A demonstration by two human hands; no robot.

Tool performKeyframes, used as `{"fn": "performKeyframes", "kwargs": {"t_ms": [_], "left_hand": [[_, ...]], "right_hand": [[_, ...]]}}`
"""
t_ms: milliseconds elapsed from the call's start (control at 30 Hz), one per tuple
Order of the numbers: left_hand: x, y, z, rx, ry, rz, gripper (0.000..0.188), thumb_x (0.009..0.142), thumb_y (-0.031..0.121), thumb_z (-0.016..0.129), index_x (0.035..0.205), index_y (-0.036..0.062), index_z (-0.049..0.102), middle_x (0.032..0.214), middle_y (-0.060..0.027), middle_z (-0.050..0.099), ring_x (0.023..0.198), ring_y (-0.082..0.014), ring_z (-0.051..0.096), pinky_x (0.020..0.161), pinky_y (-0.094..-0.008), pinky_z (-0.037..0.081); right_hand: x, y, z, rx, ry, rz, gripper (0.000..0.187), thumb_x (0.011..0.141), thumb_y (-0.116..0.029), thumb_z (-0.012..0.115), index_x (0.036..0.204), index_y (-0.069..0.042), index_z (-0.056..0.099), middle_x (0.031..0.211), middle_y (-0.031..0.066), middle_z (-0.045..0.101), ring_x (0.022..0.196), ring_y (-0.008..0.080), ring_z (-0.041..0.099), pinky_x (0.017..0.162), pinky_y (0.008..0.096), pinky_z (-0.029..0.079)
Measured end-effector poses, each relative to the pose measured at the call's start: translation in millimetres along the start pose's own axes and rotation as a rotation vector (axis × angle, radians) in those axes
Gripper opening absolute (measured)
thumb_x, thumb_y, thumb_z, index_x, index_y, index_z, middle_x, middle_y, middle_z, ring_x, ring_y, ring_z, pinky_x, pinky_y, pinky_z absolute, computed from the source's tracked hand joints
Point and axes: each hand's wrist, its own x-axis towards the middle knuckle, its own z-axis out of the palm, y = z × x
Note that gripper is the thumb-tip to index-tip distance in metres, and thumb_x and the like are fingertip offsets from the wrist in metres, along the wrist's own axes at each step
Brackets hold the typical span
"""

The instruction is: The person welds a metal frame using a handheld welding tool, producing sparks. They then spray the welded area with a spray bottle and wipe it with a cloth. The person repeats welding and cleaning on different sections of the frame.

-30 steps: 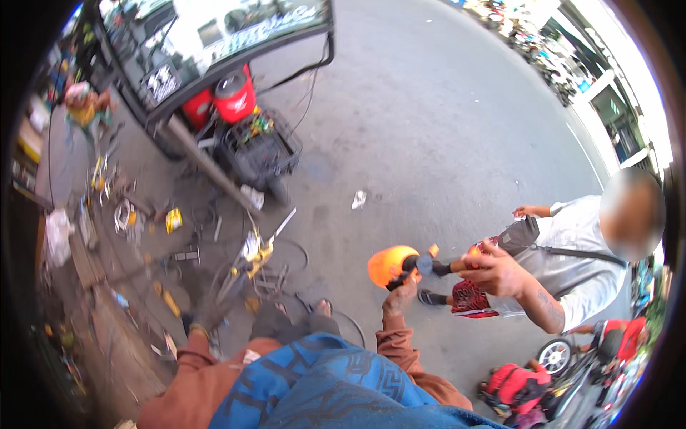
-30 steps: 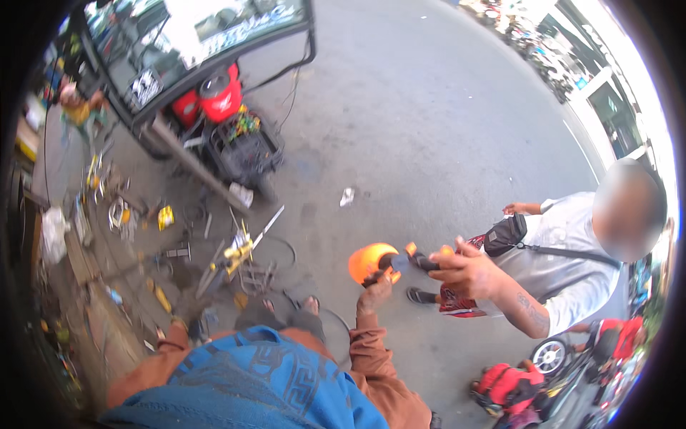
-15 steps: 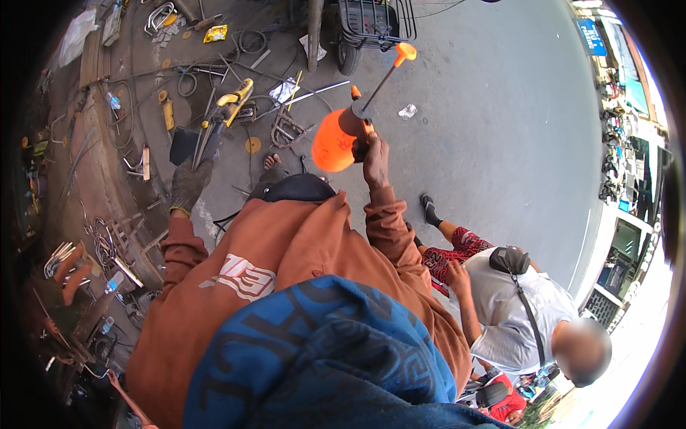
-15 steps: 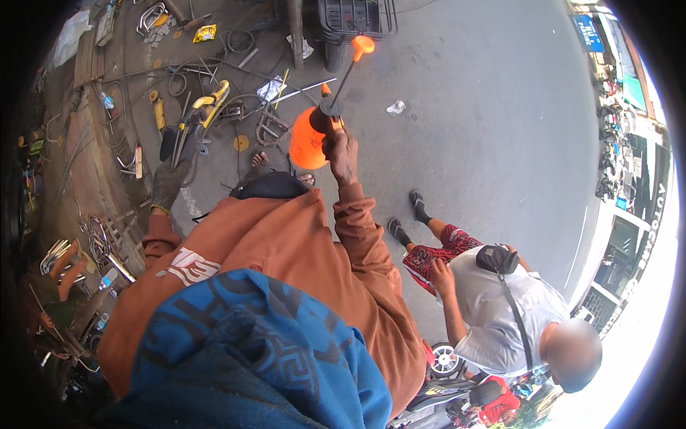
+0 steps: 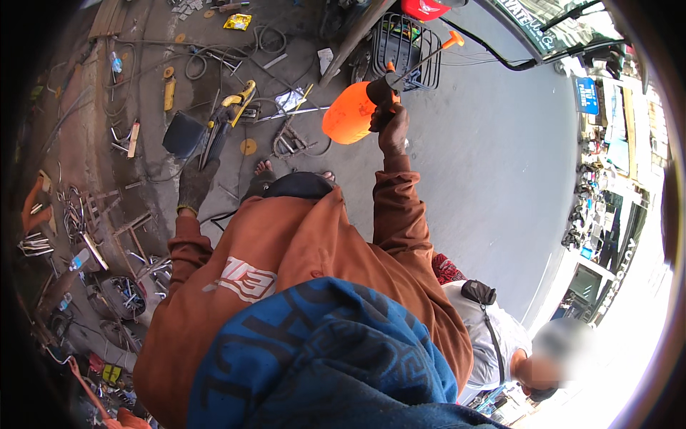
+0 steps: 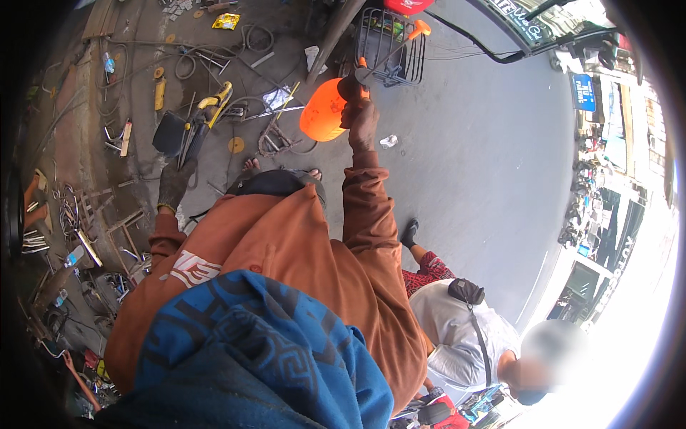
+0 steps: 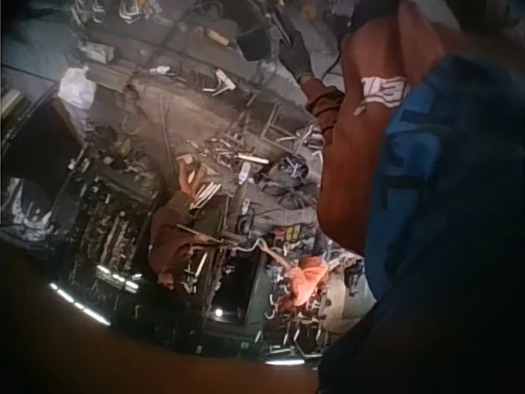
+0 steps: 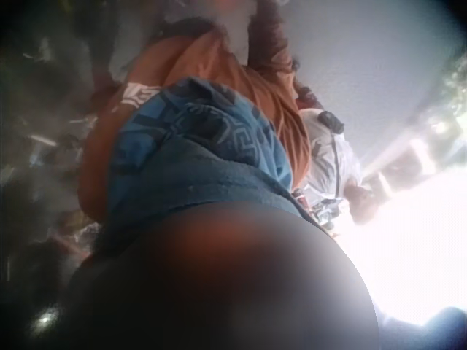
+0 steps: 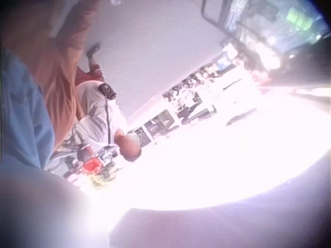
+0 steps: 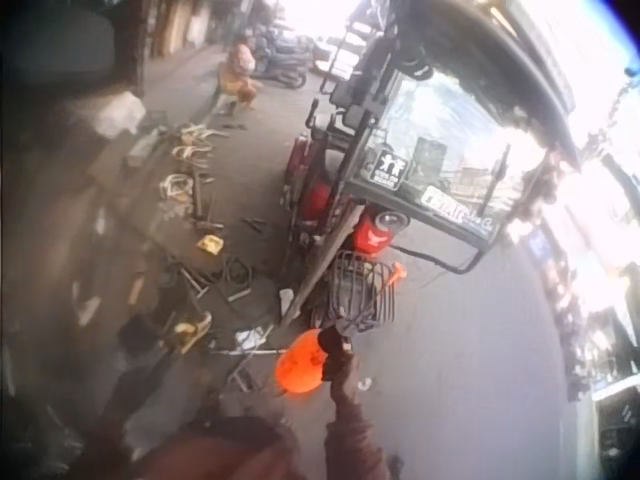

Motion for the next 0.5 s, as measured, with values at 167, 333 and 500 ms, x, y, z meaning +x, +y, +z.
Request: {"fn": "performKeyframes", "kwargs": {"t_ms": [167, 333, 500], "left_hand": [[-16, -19, 9, -0.105, -0.072, -0.108, 0.036, 0.093, 0.035, 0.069, 0.104, -0.0001, 0.071, 0.082, -0.0078, 0.068, 0.075, -0.0144, 0.059, 0.07, -0.0347, 0.049], [-33, -24, 19, -0.181, -0.002, -0.073, 0.034, 0.093, 0.03, 0.071, 0.107, -0.001, 0.071, 0.085, -0.0038, 0.068, 0.079, -0.014, 0.062, 0.072, -0.0322, 0.049], [-60, 5, 25, -0.094, 0.051, -0.119, 0.031, 0.094, 0.027, 0.07, 0.109, -0.0004, 0.072, 0.088, -0.0044, 0.069, 0.082, -0.0142, 0.063, 0.072, -0.0319, 0.049]], "right_hand": [[6, -11, -2, -0.044, 0.027, -0.046, 0.037, 0.097, -0.034, 0.044, 0.088, -0.002, 0.06, 0.071, 0.0094, 0.061, 0.051, 0.0207, 0.058, 0.045, 0.0316, 0.047], [8, -17, -4, -0.014, -0.041, -0.112, 0.035, 0.1, -0.029, 0.041, 0.095, -0.001, 0.06, 0.072, 0.0096, 0.061, 0.05, 0.0184, 0.057, 0.043, 0.0315, 0.047], [22, -18, -7, 0.07, -0.067, -0.043, 0.028, 0.096, -0.024, 0.042, 0.094, -0.002, 0.058, 0.07, 0.0073, 0.059, 0.05, 0.0167, 0.055, 0.042, 0.0307, 0.042]]}}
